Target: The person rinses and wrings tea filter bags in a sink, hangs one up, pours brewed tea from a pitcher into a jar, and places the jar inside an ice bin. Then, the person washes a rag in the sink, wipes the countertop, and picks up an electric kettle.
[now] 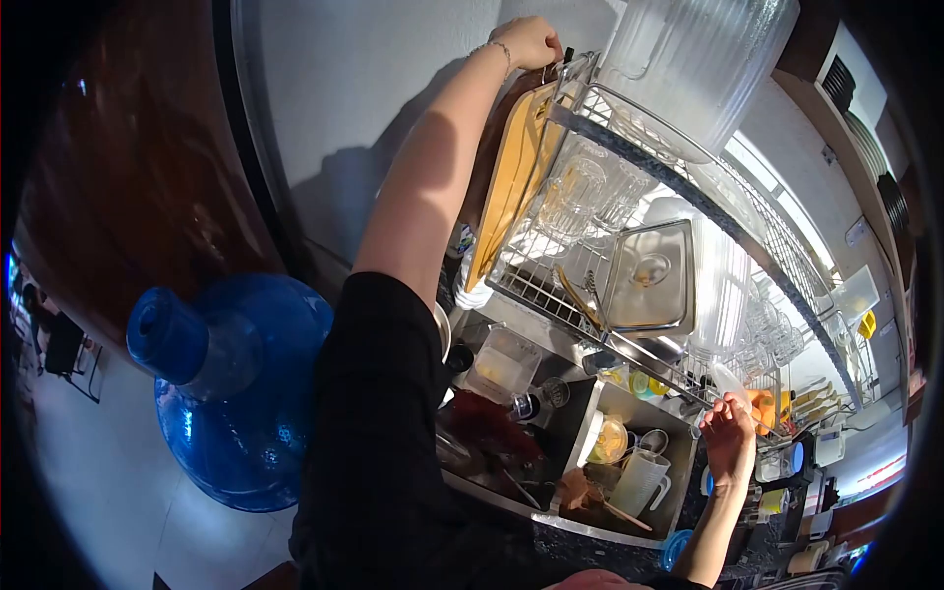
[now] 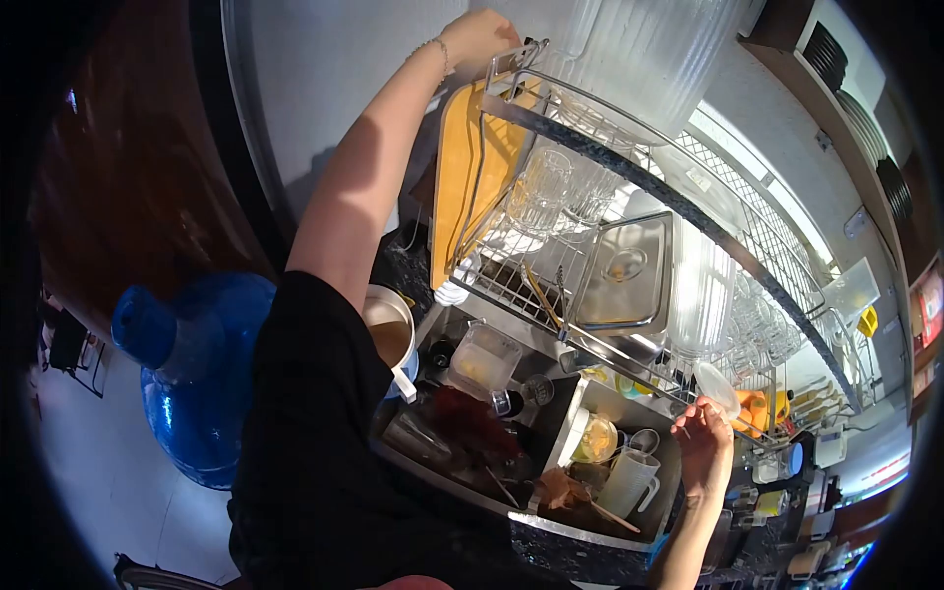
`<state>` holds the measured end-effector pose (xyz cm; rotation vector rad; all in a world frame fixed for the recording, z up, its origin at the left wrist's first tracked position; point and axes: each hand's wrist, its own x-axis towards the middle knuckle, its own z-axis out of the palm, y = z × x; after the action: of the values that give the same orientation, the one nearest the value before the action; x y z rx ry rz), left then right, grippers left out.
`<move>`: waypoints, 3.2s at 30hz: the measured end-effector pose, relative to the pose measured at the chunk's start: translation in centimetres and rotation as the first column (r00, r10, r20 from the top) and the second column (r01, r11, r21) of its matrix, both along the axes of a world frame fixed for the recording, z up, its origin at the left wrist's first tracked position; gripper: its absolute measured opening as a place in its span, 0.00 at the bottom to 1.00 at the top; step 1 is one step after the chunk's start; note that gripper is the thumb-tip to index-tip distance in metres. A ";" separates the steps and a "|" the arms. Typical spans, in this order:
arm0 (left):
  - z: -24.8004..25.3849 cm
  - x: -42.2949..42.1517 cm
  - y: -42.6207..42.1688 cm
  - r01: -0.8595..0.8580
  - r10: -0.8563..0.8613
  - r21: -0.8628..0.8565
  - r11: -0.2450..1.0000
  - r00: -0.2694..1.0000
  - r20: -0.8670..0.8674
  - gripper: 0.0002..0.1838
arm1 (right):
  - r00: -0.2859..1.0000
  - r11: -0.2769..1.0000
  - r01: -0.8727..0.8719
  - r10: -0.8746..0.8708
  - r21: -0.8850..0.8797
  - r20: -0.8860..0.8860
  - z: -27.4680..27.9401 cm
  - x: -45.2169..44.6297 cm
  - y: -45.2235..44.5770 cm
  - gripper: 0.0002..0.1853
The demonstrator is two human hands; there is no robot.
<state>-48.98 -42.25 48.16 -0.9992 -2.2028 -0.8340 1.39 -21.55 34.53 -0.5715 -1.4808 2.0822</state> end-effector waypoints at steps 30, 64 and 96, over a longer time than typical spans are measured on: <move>-3.2 -3.5 4.0 0.082 -0.279 0.393 0.916 0.834 0.475 0.08 | 0.995 0.986 0.100 -0.097 -0.134 0.029 -3.4 1.8 3.4 0.09; -44.5 48.9 12.5 0.565 -0.504 -0.742 0.362 0.788 0.354 0.12 | 0.828 0.035 0.110 -0.556 0.993 -0.072 -31.0 -0.7 35.0 0.23; -37.7 42.1 36.6 0.378 -0.185 0.053 0.924 0.321 0.929 0.25 | 0.773 0.916 -0.398 0.364 -0.050 0.519 -30.6 6.3 30.1 0.09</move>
<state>-6.84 -5.65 10.42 -1.1833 -3.1362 -1.7452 7.71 8.58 3.90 -0.9315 -2.1147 2.2801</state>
